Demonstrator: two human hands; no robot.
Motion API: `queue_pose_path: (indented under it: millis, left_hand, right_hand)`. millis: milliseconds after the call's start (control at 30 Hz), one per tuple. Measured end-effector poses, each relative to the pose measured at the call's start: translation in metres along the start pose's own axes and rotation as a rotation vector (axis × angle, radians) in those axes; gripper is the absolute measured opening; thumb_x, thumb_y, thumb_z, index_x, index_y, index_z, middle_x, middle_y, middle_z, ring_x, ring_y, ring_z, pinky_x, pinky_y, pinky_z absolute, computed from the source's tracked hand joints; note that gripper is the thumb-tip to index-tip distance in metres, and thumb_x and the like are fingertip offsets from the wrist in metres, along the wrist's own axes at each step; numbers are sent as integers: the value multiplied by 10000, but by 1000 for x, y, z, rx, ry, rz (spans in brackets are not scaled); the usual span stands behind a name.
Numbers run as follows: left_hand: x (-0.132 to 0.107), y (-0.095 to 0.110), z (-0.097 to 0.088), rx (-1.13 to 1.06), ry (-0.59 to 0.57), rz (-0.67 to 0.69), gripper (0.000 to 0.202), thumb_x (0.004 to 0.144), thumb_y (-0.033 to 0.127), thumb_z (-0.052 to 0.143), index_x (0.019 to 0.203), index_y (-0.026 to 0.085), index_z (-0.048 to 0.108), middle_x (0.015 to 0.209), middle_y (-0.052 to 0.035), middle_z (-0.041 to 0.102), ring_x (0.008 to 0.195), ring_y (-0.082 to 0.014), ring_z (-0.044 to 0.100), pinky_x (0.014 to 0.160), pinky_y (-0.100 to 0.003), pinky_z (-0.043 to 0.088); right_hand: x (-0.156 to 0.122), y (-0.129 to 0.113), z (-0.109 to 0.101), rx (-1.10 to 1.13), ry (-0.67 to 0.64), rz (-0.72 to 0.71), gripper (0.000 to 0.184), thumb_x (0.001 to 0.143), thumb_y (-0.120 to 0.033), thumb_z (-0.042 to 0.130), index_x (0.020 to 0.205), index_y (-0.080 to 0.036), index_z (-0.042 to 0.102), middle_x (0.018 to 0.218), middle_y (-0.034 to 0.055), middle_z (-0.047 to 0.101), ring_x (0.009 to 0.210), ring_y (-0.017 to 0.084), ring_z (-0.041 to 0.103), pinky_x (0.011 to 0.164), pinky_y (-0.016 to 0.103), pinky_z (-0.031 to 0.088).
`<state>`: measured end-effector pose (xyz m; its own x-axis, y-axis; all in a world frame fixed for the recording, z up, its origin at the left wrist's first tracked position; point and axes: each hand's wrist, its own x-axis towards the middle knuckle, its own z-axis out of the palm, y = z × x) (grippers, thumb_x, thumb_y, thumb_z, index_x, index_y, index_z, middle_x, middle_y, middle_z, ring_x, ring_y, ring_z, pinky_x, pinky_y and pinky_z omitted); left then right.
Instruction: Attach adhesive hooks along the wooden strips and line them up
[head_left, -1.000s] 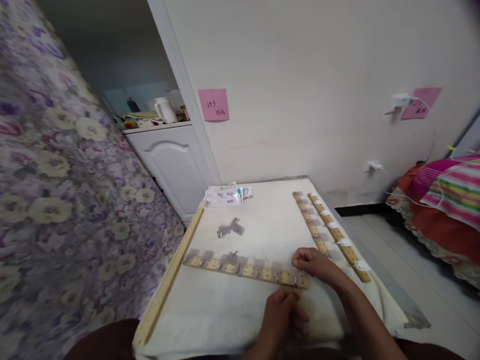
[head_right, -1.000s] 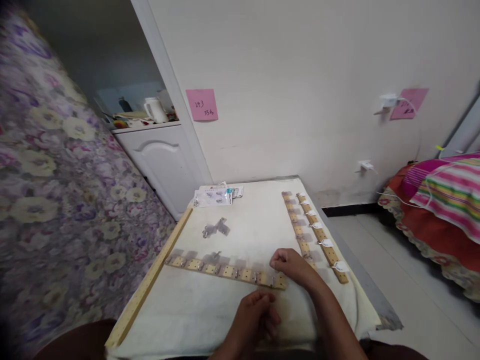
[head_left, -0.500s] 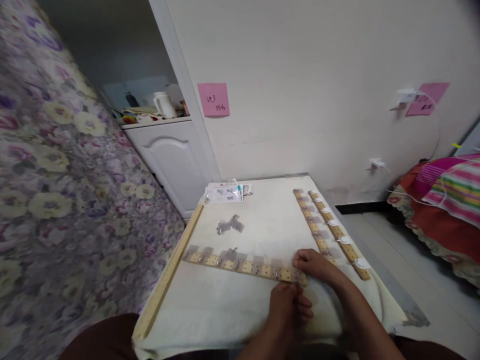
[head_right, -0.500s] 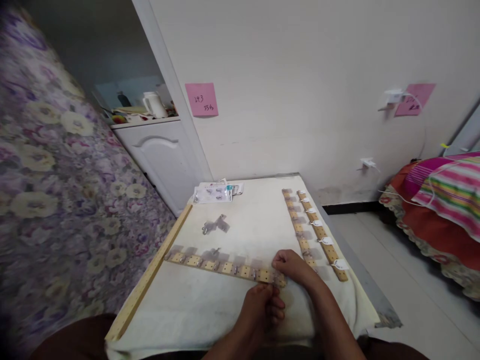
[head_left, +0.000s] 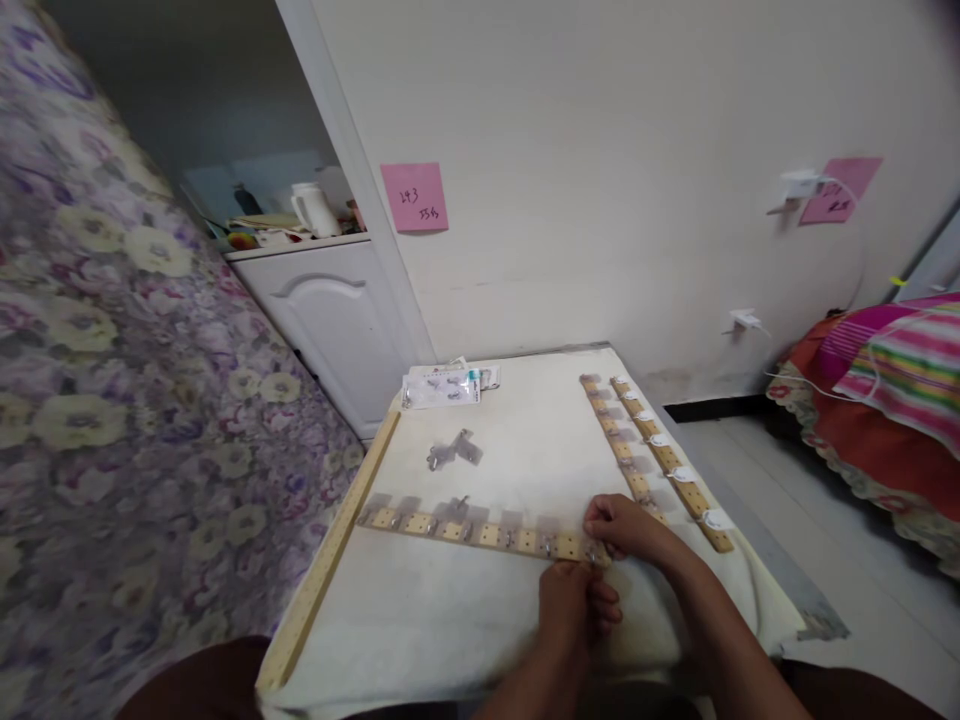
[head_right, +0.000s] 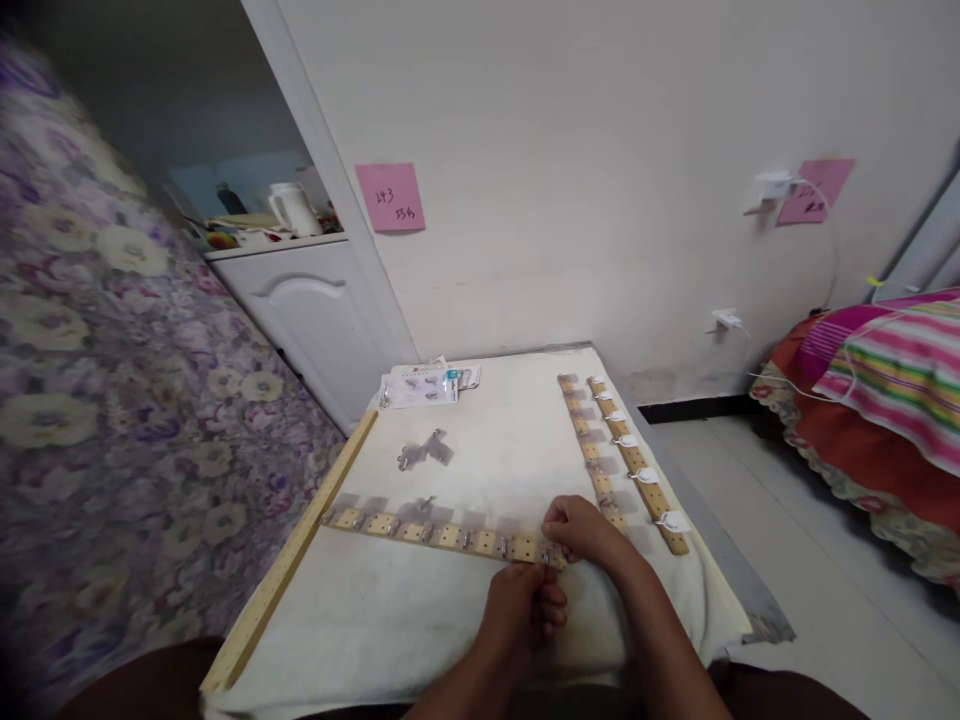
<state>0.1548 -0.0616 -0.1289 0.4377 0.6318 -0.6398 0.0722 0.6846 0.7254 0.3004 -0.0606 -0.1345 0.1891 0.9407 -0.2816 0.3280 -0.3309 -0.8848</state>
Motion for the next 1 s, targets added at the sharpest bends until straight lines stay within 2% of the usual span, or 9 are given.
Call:
queue_pose_path:
  millis: [267,533,833,1000]
  left_hand:
    - [3,-2,2,1,13,17,107,697,245,484,660,153,521,437,13,548,316,-90,466,372,-209,239]
    - [4,-4,2,19,17,34,123,713,250,478,673,146,530,444,14,552,317,-86,468,370,-209,268]
    - [4,-5,2,51,37,30,148,721,303,508,695,157,514,453,16,567,312,-90,475,366,-205,268]
    - [7,-2,4,84,37,-6,155,763,272,448,670,159,497,439,2,567,305,-110,492,351,-214,286]
  right_hand:
    - [-5,-4,-3,35,-57,34,78,668,-202,538,737,-177,510,557,-69,508,426,64,491,393,170,395]
    - [-7,-8,-6,29,-63,63,189,613,-196,604,781,-180,519,663,-54,548,480,68,516,411,175,424]
    - [-4,-8,-3,-13,-23,124,223,581,-177,644,766,-179,519,664,-51,551,472,68,510,404,177,411]
    - [-2,-9,-3,-26,-20,169,217,589,-160,648,758,-181,513,635,-46,566,448,72,515,397,183,408]
